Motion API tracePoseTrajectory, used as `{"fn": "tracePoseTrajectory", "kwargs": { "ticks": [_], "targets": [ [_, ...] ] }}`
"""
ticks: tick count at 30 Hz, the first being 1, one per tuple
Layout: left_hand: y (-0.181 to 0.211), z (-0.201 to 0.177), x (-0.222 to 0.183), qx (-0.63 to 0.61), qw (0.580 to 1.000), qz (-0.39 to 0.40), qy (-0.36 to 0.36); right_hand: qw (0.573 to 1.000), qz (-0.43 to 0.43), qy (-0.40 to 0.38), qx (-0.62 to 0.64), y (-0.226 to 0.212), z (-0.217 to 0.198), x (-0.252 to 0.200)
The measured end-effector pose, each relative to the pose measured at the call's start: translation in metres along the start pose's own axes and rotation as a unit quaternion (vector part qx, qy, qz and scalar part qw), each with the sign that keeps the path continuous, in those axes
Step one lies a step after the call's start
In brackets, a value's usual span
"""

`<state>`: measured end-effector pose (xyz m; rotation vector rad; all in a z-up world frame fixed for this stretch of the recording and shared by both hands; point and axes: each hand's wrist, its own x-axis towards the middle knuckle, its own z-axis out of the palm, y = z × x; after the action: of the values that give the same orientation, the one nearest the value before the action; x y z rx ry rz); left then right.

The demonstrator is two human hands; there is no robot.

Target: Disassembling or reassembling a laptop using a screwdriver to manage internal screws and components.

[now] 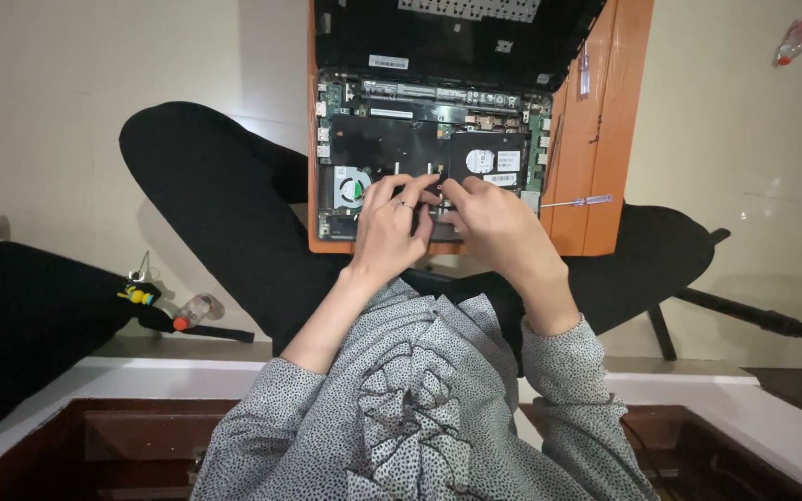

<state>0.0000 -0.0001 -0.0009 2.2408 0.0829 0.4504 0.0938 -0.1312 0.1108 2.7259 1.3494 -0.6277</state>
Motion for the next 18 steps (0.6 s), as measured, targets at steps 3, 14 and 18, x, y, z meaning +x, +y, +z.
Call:
{"fn": "tracePoseTrajectory", "kwargs": {
  "ticks": [3, 14, 18],
  "targets": [
    [0.001, -0.001, 0.001, -0.004, 1.0, 0.001, -0.003, 1.0, -0.001, -0.001, 0.019, -0.001, -0.004, 0.004],
    [-0.001, -0.001, -0.001, 0.004, 1.0, -0.003, -0.01, 0.998, -0.047, 0.03, -0.007, -0.018, -0.029, 0.001],
    [0.002, -0.004, 0.001, 0.018, 1.0, 0.002, -0.02, 0.998, -0.05, 0.042, 0.015, -0.026, -0.043, -0.003]
  ]
}}
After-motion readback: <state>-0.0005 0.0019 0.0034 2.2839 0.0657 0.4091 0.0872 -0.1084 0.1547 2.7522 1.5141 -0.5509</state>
